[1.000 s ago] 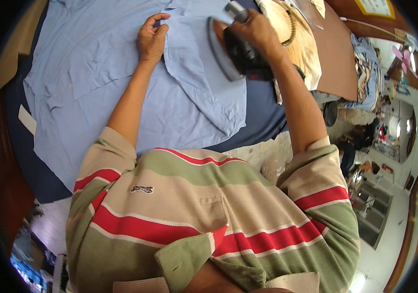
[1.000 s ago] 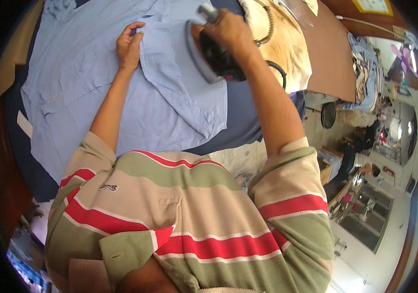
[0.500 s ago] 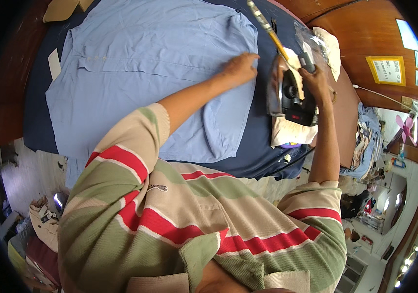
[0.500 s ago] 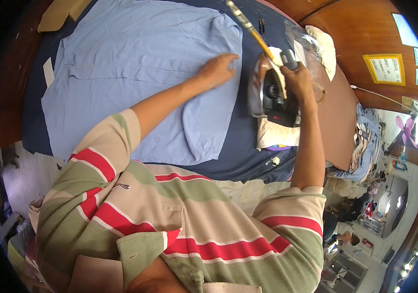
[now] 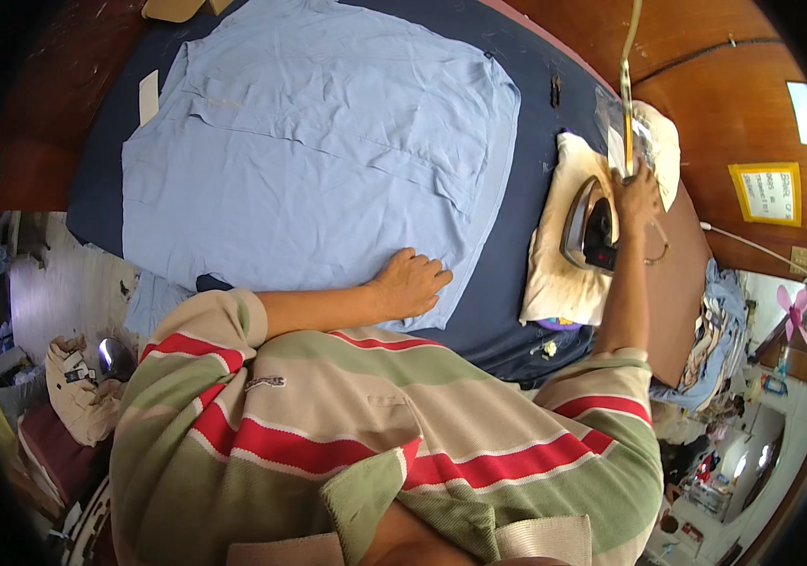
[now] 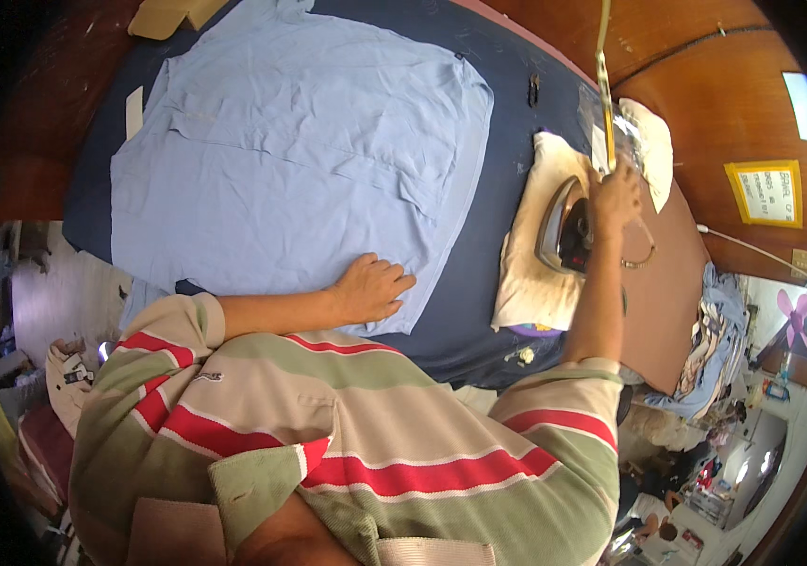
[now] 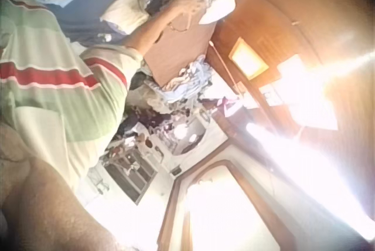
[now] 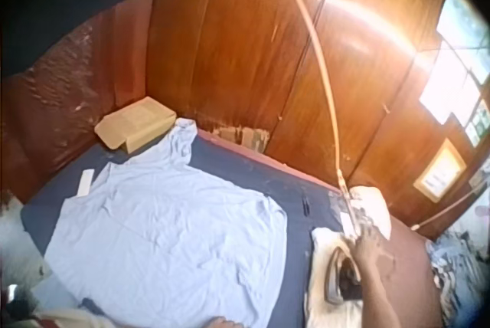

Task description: The person irons a blue shirt by moving an iron across its surface, pressing different sections, and smoothing the fabric by hand on a padded worktable.

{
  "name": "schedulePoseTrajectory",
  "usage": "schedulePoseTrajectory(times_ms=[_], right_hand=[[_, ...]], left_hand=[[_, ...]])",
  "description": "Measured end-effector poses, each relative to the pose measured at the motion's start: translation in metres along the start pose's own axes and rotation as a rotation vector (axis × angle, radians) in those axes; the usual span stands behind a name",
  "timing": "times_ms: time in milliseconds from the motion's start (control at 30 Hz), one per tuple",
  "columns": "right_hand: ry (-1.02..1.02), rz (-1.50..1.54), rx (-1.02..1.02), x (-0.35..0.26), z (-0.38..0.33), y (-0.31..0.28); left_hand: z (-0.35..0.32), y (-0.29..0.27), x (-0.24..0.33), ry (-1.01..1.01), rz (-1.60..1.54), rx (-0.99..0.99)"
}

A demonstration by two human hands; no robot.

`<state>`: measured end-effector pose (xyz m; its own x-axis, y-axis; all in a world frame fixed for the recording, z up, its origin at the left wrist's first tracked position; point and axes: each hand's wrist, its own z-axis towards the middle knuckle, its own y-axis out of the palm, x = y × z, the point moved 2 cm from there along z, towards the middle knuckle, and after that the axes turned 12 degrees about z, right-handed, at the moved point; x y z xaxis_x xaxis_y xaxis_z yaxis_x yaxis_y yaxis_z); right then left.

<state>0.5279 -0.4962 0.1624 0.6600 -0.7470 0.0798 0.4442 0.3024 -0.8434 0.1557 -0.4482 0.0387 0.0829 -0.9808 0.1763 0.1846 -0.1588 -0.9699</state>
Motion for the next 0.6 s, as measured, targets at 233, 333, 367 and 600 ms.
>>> schedulePoseTrajectory(times_ms=[233, 333, 367, 600], right_hand=[[0.106, 0.805, -0.572, -0.156, 0.003, 0.117], [0.254, 0.760, -0.392, -0.173, 0.023, 0.156], [0.314, 0.759, -0.399, -0.173, 0.030, 0.163], [0.067, 0.805, -0.325, -0.192, 0.057, 0.169]], left_hand=[[-0.012, -0.012, 0.005, -0.045, 0.101, -0.099], [-0.017, -0.014, 0.003, -0.128, 0.098, -0.071], [-0.019, -0.019, 0.002, -0.160, 0.093, 0.013], [-0.036, -0.011, 0.001, -0.328, 0.189, -0.094]])
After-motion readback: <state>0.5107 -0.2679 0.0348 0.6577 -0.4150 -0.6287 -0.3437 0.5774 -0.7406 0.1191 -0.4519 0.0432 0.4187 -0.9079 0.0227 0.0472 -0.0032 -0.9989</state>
